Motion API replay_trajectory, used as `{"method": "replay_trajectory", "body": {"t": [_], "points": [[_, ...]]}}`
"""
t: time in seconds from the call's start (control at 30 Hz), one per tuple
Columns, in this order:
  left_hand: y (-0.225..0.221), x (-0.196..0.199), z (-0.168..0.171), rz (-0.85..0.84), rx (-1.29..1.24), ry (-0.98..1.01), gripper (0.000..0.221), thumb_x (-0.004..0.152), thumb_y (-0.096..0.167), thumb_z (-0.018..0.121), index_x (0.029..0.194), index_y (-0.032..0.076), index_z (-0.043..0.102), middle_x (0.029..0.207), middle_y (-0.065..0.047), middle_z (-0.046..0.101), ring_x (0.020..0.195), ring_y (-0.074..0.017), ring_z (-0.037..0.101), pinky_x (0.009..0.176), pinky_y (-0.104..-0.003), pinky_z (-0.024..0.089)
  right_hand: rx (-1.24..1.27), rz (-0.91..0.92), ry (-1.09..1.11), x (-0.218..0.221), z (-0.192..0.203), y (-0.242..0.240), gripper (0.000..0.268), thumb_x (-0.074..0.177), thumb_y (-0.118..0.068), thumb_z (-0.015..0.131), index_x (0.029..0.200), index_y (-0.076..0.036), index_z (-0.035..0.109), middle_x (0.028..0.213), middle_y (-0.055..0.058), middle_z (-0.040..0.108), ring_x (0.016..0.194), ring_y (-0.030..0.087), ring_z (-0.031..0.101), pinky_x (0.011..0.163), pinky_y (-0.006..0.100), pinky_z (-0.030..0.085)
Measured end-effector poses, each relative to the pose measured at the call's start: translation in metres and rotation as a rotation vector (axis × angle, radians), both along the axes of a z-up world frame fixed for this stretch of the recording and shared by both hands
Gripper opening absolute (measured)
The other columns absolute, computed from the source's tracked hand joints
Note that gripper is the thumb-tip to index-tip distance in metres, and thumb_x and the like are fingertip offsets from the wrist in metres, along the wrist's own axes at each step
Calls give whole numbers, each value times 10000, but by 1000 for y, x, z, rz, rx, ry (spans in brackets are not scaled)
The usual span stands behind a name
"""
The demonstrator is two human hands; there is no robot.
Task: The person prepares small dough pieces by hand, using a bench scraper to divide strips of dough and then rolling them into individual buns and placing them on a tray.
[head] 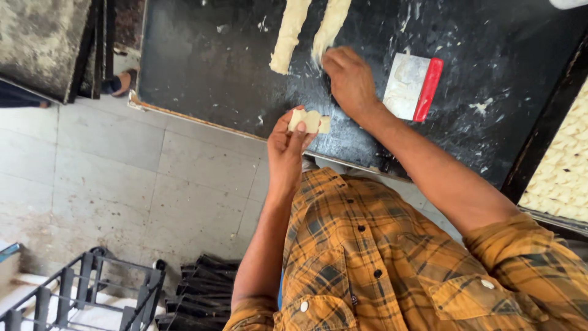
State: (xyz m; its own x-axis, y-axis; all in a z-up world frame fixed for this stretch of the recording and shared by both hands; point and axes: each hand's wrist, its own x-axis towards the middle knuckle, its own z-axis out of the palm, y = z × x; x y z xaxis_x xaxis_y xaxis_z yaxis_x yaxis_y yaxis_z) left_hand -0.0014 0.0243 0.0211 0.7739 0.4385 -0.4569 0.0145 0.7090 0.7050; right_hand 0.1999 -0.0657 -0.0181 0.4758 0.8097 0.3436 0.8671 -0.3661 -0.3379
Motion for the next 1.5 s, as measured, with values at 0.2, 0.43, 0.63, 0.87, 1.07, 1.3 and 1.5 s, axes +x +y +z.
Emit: {"method": "replay_trajectory", "body": {"t": [0.2,0.43,0.63,0.87,1.07,1.3,1.5], "points": [[0,23,8,-11,276,-25,343,1072,77,560,1392,-46,548,1147,-100,689,1018,-164,698,904,-326,625,9,-72,1064,1,68,-46,156,942,31,670,1054,-19,765,965,112,764,879,236,748,785,322,594],[-48,51,36,-348,242,-105,410,1049,40,504,1456,-10,485,1264,-46,661,1153,-114,652,999,-281,566,283,8,492,-48,103,-109,224,912,67,723,1092,-64,754,1093,101,735,990,204,709,848,337,575],[-98,80,67,-486,321,-234,451,1055,16,602,1481,-11,457,1148,-92,715,1041,-113,677,881,-251,566,371,-161,688,-27,151,-176,272,839,3,791,1091,-92,756,1024,71,624,958,158,589,836,316,514],[-157,98,75,-536,480,-93,357,1030,-10,632,1380,-79,603,1047,-106,734,889,-82,664,739,-200,526,206,-107,630,-10,141,-234,175,887,-83,813,1045,-153,785,1054,-6,726,1044,160,650,959,371,492],[-183,103,85,-543,-319,-137,397,966,2,459,1335,-41,599,1190,-147,718,1085,-168,706,974,-289,568,237,-34,148,-32,147,-285,242,835,-133,835,1068,-169,780,1364,77,594,1251,305,553,1051,485,417],[-208,90,117,-768,392,-301,378,1033,-79,496,1399,-32,581,1396,-151,623,1314,-195,592,1146,-325,466,733,-58,1639,-20,157,-308,570,844,-185,850,1350,-193,587,1338,78,583,1289,246,561,1054,437,551],[-226,92,114,-530,514,-385,249,1029,-82,646,1265,-9,672,1504,-155,542,1334,-231,611,1118,-351,537,829,-242,1788,-48,135,-316,411,927,-144,748,1309,-19,663,1147,77,717,1084,172,665,941,309,547]]}}
